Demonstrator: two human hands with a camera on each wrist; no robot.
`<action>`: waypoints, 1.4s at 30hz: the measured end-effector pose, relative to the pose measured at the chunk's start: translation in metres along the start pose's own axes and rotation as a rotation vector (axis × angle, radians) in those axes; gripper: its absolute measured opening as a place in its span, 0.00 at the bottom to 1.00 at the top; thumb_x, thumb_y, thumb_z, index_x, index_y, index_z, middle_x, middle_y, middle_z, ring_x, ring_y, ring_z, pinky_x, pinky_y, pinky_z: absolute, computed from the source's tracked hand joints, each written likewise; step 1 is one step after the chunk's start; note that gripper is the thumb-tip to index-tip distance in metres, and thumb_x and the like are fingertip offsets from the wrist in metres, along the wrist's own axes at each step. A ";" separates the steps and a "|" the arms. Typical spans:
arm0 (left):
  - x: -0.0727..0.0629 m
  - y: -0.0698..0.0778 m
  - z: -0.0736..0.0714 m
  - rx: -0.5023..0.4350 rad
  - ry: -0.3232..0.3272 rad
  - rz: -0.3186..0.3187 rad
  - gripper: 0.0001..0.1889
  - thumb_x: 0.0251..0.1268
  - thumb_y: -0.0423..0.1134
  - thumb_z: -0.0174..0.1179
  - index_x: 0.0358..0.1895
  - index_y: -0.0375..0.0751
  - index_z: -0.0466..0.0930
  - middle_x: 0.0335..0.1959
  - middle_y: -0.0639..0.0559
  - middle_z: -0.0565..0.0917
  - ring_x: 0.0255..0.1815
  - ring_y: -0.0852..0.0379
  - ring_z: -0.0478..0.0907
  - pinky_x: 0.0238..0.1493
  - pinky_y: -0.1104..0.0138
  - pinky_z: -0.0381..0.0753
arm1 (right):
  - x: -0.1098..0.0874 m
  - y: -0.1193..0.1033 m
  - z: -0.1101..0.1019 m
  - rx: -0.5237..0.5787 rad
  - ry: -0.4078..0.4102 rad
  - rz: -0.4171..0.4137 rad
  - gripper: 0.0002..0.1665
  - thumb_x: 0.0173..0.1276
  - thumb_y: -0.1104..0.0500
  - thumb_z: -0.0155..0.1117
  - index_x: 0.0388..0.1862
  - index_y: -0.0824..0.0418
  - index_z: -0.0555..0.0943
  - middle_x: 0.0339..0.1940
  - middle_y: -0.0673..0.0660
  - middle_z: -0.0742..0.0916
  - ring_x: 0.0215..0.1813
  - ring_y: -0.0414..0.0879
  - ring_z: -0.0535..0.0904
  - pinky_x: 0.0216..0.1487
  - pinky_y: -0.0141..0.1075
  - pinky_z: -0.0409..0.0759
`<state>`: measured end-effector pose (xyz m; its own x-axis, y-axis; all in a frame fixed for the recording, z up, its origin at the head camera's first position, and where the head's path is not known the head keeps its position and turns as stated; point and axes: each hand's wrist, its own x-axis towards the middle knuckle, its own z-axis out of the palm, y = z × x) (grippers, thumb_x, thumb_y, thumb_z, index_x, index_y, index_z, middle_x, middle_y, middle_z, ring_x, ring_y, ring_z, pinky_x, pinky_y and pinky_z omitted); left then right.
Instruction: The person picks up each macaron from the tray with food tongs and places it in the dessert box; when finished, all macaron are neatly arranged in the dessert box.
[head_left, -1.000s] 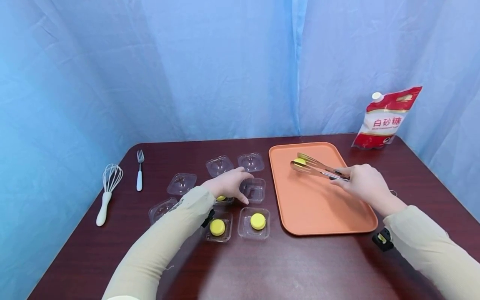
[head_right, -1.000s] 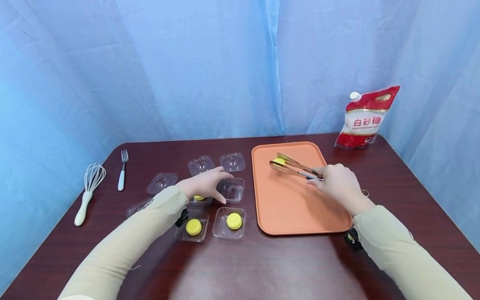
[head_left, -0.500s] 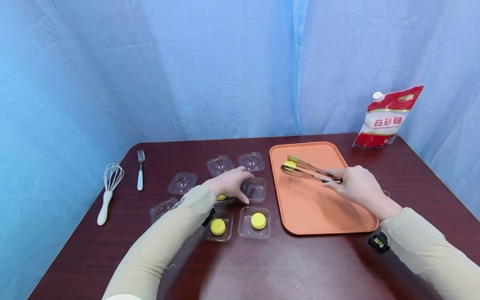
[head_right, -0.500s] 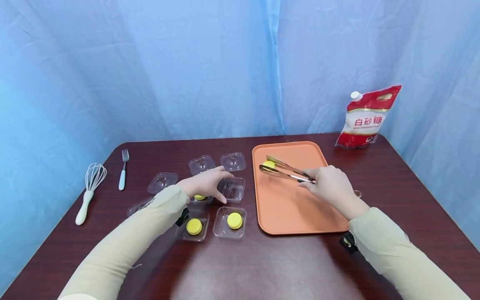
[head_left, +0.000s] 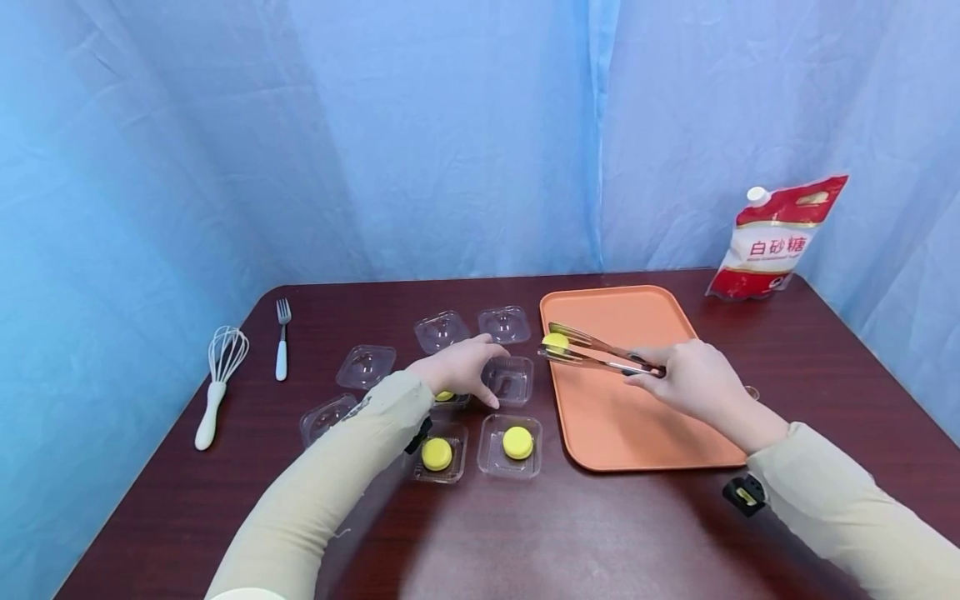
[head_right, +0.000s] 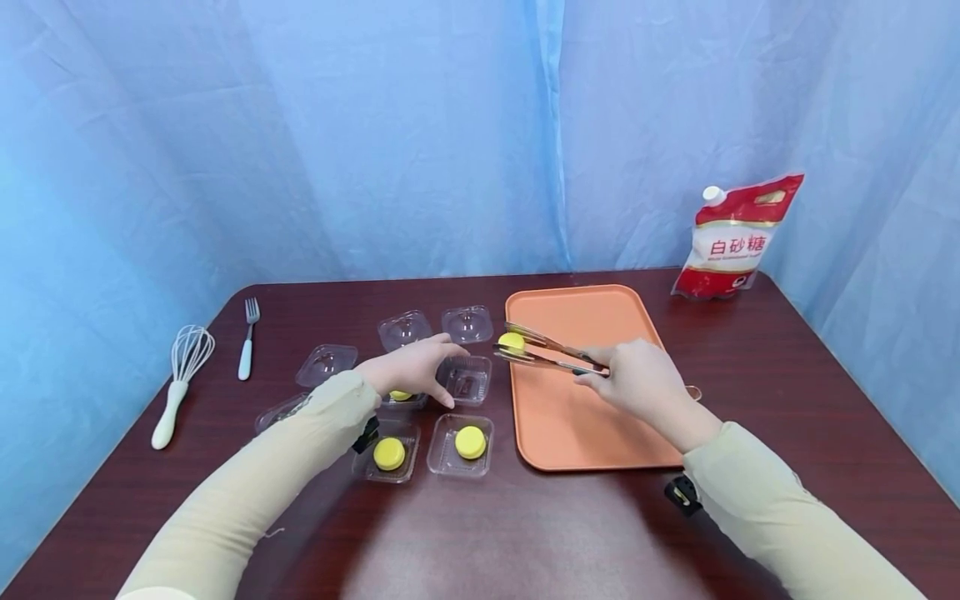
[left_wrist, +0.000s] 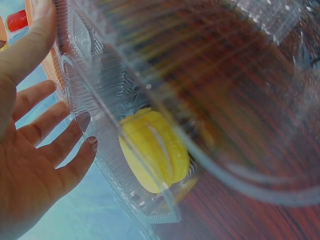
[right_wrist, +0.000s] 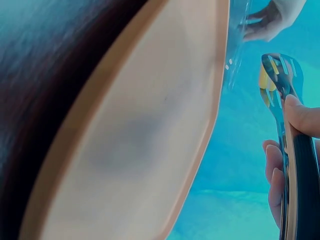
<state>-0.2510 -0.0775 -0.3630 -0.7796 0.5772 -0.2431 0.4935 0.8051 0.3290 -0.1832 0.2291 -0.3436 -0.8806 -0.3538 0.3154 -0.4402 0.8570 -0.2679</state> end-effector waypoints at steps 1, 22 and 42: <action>0.000 0.000 0.000 -0.003 -0.003 -0.005 0.40 0.46 0.47 0.74 0.66 0.42 0.68 0.62 0.46 0.70 0.61 0.51 0.70 0.64 0.58 0.70 | 0.000 -0.002 0.001 -0.001 0.004 -0.009 0.23 0.52 0.54 0.75 0.47 0.62 0.86 0.10 0.45 0.79 0.15 0.39 0.65 0.17 0.32 0.61; 0.002 -0.002 0.002 -0.004 -0.001 0.000 0.40 0.46 0.47 0.74 0.66 0.42 0.68 0.62 0.46 0.70 0.60 0.52 0.70 0.64 0.59 0.70 | 0.003 -0.027 0.020 0.002 -0.002 -0.146 0.18 0.50 0.55 0.76 0.40 0.59 0.86 0.16 0.46 0.81 0.16 0.34 0.63 0.17 0.28 0.60; 0.001 -0.001 0.000 0.003 -0.013 -0.005 0.41 0.47 0.47 0.73 0.67 0.42 0.67 0.62 0.46 0.69 0.61 0.52 0.70 0.65 0.59 0.69 | 0.005 -0.035 0.032 -0.021 -0.001 -0.199 0.15 0.50 0.55 0.76 0.37 0.56 0.85 0.17 0.46 0.83 0.15 0.33 0.65 0.15 0.29 0.61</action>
<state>-0.2524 -0.0776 -0.3633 -0.7772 0.5746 -0.2567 0.4903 0.8085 0.3254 -0.1779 0.1848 -0.3620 -0.7764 -0.5175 0.3597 -0.6021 0.7777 -0.1808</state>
